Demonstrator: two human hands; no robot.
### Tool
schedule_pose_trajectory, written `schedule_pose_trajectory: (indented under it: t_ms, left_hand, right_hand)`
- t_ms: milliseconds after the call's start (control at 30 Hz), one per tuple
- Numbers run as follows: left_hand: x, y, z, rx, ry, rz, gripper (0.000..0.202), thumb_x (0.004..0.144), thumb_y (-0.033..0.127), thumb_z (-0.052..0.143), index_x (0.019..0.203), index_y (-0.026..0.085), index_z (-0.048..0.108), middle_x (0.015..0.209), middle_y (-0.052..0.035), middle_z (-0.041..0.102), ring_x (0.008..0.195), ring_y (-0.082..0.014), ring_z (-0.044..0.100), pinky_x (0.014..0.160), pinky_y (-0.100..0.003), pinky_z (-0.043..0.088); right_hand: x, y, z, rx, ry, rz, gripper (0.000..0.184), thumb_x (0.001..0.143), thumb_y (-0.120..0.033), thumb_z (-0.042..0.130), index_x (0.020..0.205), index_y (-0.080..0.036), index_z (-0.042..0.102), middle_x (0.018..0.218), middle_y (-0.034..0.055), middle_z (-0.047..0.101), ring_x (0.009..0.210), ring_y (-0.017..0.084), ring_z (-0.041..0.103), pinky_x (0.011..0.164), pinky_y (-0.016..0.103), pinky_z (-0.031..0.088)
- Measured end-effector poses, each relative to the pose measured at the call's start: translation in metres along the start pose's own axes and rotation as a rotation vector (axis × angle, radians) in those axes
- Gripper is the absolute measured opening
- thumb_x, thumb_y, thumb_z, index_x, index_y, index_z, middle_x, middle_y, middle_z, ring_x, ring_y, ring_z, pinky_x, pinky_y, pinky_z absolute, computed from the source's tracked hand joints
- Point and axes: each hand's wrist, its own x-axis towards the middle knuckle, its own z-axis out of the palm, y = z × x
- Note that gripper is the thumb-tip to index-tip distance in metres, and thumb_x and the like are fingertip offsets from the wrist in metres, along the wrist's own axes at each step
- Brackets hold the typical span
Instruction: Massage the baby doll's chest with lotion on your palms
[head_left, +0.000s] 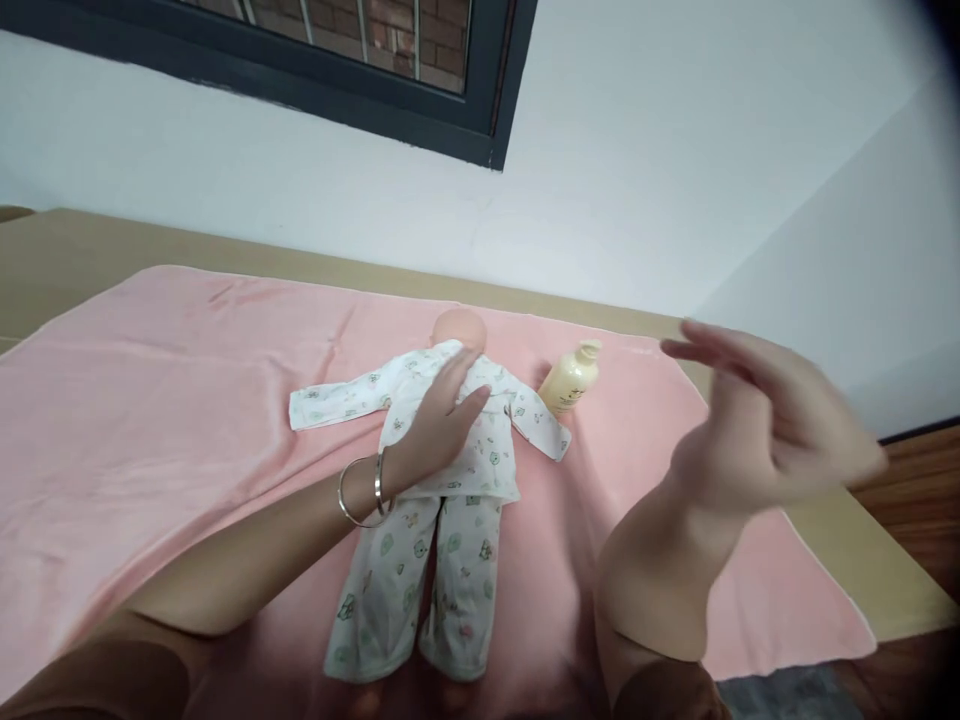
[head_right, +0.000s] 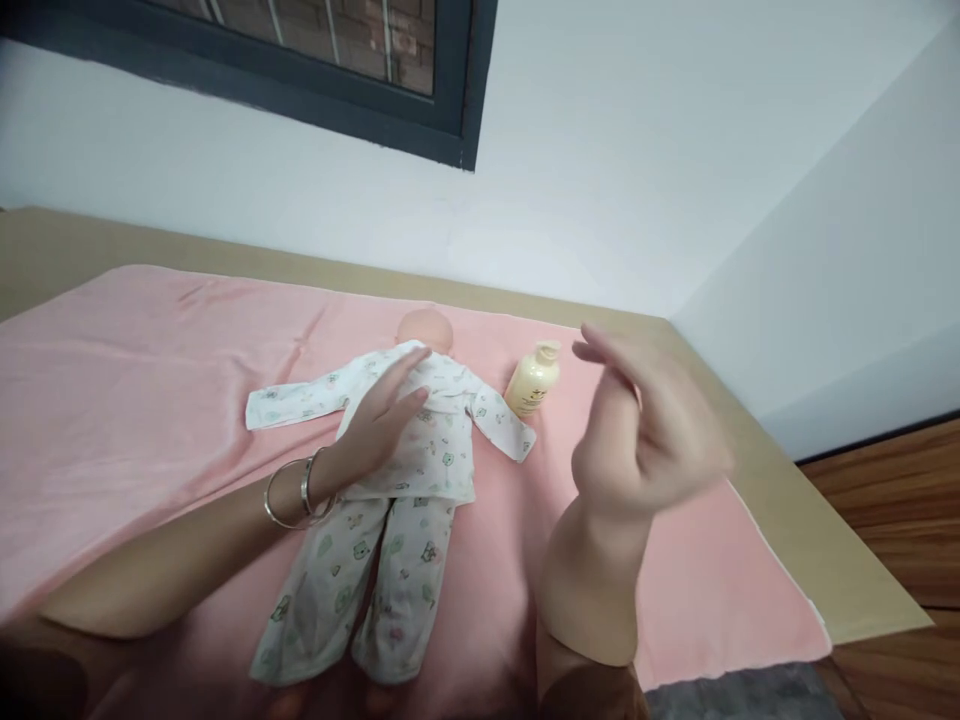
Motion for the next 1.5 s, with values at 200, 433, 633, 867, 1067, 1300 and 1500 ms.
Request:
schedule_pose_trajectory:
  t_ms: [200,433,633,867,1067,1300,1500]
  left_hand:
    - [0.052,0.038,0.050,-0.942,-0.484,-0.587,0.073,0.092,0.063,0.025,0.139,0.011,0.048,0.142,-0.0163,0.053,0.138,-0.0246,0.044,0.117,-0.040,0.033]
    - [0.110,0.039,0.082,-1.255,-0.285,-0.704,0.075,0.095,0.056,0.020,0.148,0.004,0.029,0.147,-0.0214,0.044,0.134,-0.0221,0.048,0.103,-0.031,0.046]
    - [0.102,0.036,0.088,-1.313,-0.299,-0.704,0.073,0.096,0.057,0.023,0.144,0.004,0.038,0.140,-0.0221,0.051,0.124,-0.0249,0.057,0.096,-0.031,0.051]
    - [0.083,0.036,0.076,-1.426,-0.520,-0.660,0.067,0.097,0.056,0.020,0.135,0.011,0.050,0.129,-0.0181,0.061,0.112,-0.0294,0.064,0.098,-0.043,0.049]
    - [0.049,0.025,0.030,-1.327,-0.454,-0.765,0.071,0.095,0.057,0.026,0.144,0.007,0.039,0.143,-0.0199,0.049,0.130,-0.0240,0.052,0.108,-0.036,0.042]
    - [0.030,0.030,-0.025,-1.300,-0.453,-0.689,0.072,0.092,0.051,0.036,0.148,0.007,0.032,0.153,-0.0176,0.037,0.143,-0.0211,0.036,0.117,-0.033,0.029]
    - [0.025,0.045,-0.046,-1.291,-0.377,-0.708,0.071,0.093,0.054,0.034,0.146,0.007,0.035,0.153,-0.0177,0.037,0.143,-0.0226,0.035,0.118,-0.034,0.028]
  right_hand:
    - [0.039,0.056,0.059,-0.290,-0.378,0.262,0.054,0.087,-0.019,0.035,0.139,-0.012,0.049,0.127,0.0133,0.063,0.119,0.026,0.059,0.100,0.042,0.047]
    - [0.029,0.064,0.093,-0.611,-0.826,0.236,0.048,0.083,-0.008,0.037,0.129,-0.006,0.053,0.134,0.0187,0.056,0.127,0.027,0.048,0.106,0.035,0.036]
    - [0.029,0.055,0.103,-0.787,-0.864,0.216,0.040,0.088,-0.010,0.033,0.118,-0.007,0.059,0.126,0.0198,0.060,0.124,0.028,0.051,0.110,0.044,0.028]
    - [0.025,0.047,0.126,-0.892,-0.747,0.354,0.040,0.092,-0.018,0.032,0.120,-0.004,0.057,0.130,0.0238,0.057,0.129,0.030,0.047,0.110,0.048,0.026]
    - [0.018,0.049,0.127,-0.948,-0.776,0.309,0.040,0.089,-0.017,0.036,0.121,-0.006,0.058,0.141,0.0234,0.048,0.135,0.029,0.040,0.110,0.047,0.026]
    - [0.027,0.054,0.111,-0.794,-0.875,0.343,0.039,0.090,-0.018,0.030,0.113,-0.012,0.060,0.128,0.0180,0.056,0.125,0.026,0.048,0.104,0.047,0.033]
    - [0.020,0.043,0.110,-0.745,-0.801,0.341,0.040,0.093,-0.026,0.030,0.120,-0.018,0.059,0.141,0.0160,0.048,0.141,0.033,0.030,0.108,0.070,0.015]
